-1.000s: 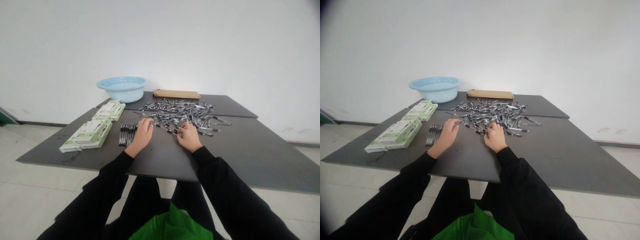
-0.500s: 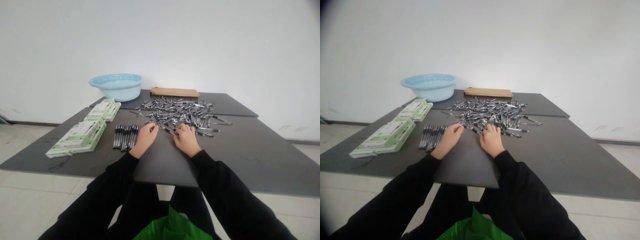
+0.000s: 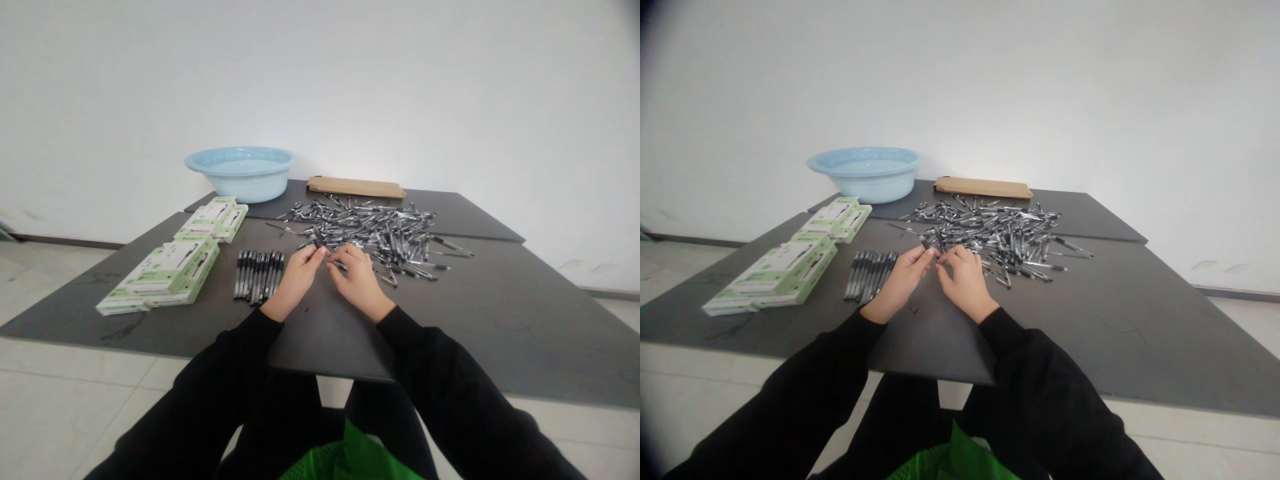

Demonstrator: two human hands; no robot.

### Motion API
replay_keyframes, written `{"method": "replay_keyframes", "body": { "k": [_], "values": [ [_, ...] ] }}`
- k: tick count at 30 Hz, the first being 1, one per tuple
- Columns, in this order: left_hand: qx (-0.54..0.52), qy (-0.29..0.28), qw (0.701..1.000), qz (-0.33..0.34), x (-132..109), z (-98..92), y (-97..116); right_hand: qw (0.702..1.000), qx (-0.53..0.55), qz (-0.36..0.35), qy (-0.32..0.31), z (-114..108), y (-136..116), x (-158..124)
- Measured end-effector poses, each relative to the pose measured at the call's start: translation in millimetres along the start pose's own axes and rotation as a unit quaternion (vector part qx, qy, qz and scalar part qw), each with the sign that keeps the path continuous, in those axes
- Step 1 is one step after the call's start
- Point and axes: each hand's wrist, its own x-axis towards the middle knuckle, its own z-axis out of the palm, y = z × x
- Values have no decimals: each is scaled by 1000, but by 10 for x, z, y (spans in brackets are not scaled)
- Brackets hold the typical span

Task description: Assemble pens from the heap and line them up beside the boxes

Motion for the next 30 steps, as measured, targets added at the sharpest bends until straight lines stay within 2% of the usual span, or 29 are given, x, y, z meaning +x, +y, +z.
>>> {"method": "replay_keyframes", "body": {
  "k": [4,6,10,15,19,25,30],
  "values": [
    [-49,103,992,-53,24,-54,3,1000,-26,16,-7,17,233,278],
    [-70,117,988,-77,30,-66,7,997,-72,20,-25,49,380,437],
    [-123,87,982,-110,36,-48,-14,983,-163,16,-80,205,560,659],
    [-123,82,983,-109,55,-6,-50,972,-204,4,-116,409,640,699],
    [-125,72,981,-130,52,14,-11,974,-196,-17,-115,454,686,666],
    [-89,54,989,-102,43,2,11,972,-207,-43,-98,457,676,651],
    [-79,57,990,-107,58,-13,-9,971,-214,-64,-83,464,671,637]
  ]
}}
